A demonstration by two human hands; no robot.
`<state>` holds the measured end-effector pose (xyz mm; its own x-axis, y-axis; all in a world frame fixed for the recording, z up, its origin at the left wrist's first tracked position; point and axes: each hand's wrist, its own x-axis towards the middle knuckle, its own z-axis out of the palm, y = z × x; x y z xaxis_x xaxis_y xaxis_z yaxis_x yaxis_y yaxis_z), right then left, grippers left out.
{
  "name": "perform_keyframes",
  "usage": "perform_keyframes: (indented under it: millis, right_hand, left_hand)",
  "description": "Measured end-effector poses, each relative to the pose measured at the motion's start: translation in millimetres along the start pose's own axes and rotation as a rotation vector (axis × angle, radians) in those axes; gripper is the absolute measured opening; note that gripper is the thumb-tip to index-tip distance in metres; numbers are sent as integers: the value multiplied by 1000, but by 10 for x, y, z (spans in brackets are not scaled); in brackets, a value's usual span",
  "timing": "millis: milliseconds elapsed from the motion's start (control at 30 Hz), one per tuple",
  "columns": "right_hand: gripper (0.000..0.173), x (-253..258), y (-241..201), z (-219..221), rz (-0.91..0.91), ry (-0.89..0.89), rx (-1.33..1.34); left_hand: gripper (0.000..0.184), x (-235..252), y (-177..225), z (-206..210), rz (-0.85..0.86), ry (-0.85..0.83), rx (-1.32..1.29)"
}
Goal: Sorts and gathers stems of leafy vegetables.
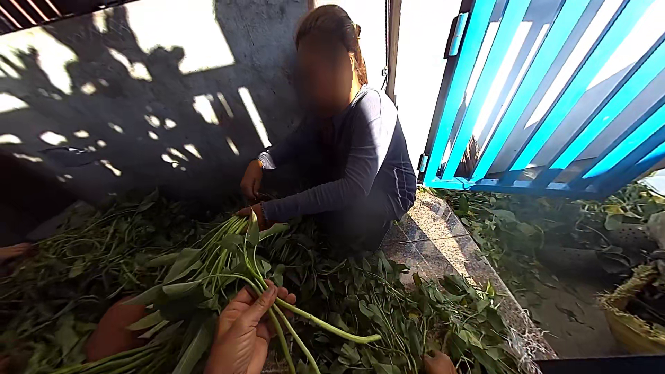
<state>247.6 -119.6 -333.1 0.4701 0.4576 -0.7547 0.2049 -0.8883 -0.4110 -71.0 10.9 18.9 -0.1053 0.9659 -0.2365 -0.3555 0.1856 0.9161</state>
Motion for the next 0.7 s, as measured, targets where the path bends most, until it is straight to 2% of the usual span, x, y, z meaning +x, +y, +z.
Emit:
perform_keyframes:
  millis: [67,200,300,367,433,500,600,700]
  right_hand:
    - [42,-221,-122,-28,-148,146,-67]
    - [39,-537,-397,-154,-428,367,49]
    - [31,-802,-757,-292,-797,597,181]
    - [29,-947,-968,-371,-934,655,216]
    - [28,-1078,-1157,-421,-1011,647,256]
    - [31,-1256,-1306,-450,-1016,535,386]
    - [34,-1526,-1471,-429,-865,295,719]
    - [25,-1658,-1540,-369,-815,186,823]
  left_hand:
    - [10,-6,-19,37,-17,-26,4]
    - [21,-7,-104,96,-43,-53,13]
    - [19,3,-167,134,-58,-88,11]
    - [17,-17,-215,161,-70,-76,4]
    - [17,-23,-256,179,-59,-60,5]
    - [16,-29,-289,201,-44,-36,10]
    - [16,-81,-363,241,-5,-26,34]
    - [15,-175,-463,307,3,-20,80]
